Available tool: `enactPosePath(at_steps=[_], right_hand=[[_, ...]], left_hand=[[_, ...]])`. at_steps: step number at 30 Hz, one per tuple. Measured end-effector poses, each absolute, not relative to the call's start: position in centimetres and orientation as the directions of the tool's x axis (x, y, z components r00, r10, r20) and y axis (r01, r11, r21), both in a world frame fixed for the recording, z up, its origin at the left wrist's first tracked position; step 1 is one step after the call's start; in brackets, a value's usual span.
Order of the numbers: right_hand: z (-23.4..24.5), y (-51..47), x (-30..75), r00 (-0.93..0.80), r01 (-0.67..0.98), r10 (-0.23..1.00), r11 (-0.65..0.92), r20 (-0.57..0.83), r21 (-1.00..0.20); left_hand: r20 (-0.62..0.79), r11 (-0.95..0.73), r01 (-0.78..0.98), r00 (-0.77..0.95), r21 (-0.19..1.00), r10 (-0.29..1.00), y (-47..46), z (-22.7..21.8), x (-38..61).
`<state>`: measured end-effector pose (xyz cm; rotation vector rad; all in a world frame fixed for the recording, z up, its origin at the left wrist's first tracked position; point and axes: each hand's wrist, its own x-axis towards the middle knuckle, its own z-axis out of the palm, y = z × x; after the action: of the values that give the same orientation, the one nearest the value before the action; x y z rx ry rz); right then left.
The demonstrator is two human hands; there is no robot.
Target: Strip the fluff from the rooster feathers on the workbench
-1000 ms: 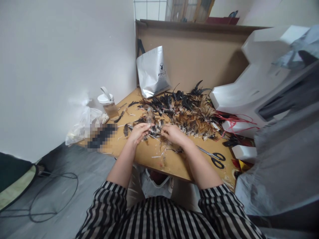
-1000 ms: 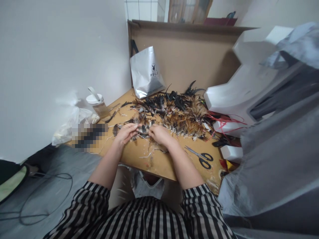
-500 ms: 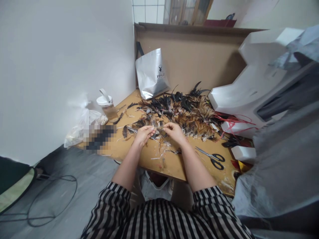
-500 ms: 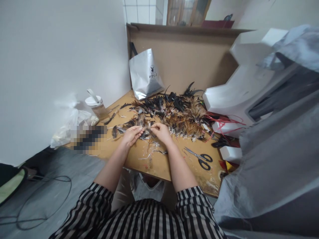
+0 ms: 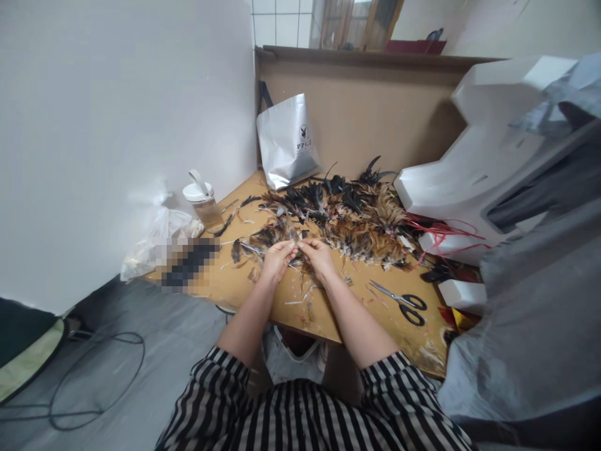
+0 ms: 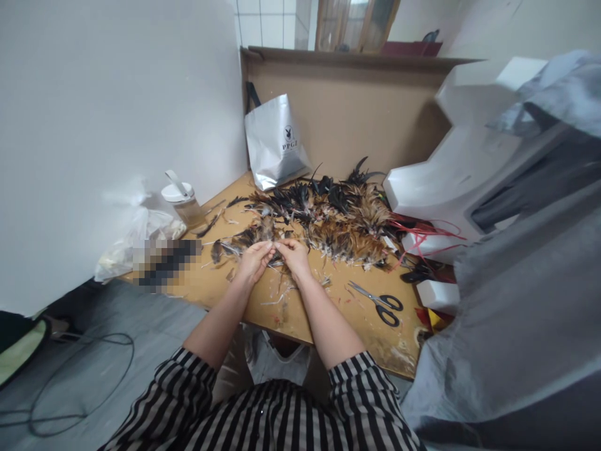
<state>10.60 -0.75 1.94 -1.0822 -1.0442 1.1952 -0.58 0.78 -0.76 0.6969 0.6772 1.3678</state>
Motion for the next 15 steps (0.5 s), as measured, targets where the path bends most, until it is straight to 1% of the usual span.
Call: enactPosePath(at_steps=[7,12,15], right_hand=[[1.0,-0.1,11.4,0.048,-0.085,0.993,0.116,0.112,-0.99],[1.1,-0.1,12.3,-0.017,0.008,0.981,0.195,0.195,-0.981],[1.3,-0.2,12.5,-0.067,0.032,0.978,0.202,0.199,-0.979]], left_hand=[[-0.028,0.133,-0.549,0.196,0.825,0.98,0.2,-0.5,-0.7],[-0.047,0.156,-0.44,0.25,0.884,0.967,0.2,-0.9,-0.9],[-0.032,0.129,-0.357,0.265,0.925,0.964,0.3,-1.3,-1.0]])
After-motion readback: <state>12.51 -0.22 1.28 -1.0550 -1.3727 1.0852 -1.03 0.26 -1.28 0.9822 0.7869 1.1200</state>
